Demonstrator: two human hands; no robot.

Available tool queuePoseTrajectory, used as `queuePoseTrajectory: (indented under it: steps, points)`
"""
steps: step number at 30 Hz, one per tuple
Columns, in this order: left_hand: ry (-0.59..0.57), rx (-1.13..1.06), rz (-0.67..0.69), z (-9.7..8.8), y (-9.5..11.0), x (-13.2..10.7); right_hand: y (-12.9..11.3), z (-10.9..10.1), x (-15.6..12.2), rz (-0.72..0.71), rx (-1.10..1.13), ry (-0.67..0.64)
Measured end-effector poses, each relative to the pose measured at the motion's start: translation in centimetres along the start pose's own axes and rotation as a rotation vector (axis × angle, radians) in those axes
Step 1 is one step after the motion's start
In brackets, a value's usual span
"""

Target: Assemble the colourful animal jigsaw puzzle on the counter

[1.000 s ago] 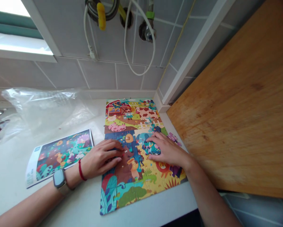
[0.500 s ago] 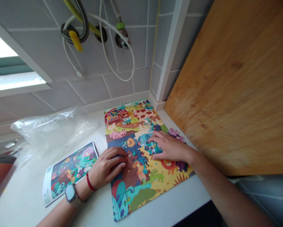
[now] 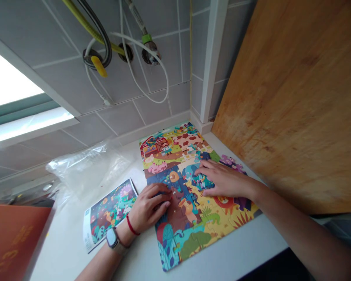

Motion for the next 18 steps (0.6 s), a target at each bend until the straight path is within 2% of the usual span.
queuePoseTrajectory:
  steps: [9, 13, 18]
  points:
    - [-0.003, 0.0, 0.013, 0.0, 0.0, -0.1, -0.6, 0.4, 0.0, -0.05, -0.005, -0.01]
    - [0.001, 0.021, 0.018, -0.1, 0.0, 0.0, -2.2, 1.2, -0.2, -0.092, -0.015, 0.053]
    - [0.017, 0.036, 0.032, -0.2, 0.1, 0.3, -4.0, 2.4, -0.6, -0.078, -0.139, 0.149]
Point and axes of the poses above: each hand's wrist, its own x-axis towards the middle knuckle, its own z-axis out of the palm, y = z × x, the point moved 5 cm from there along x, towards the middle knuckle, and after that the axes turned 10 degrees about z, right-handed, at the moved point
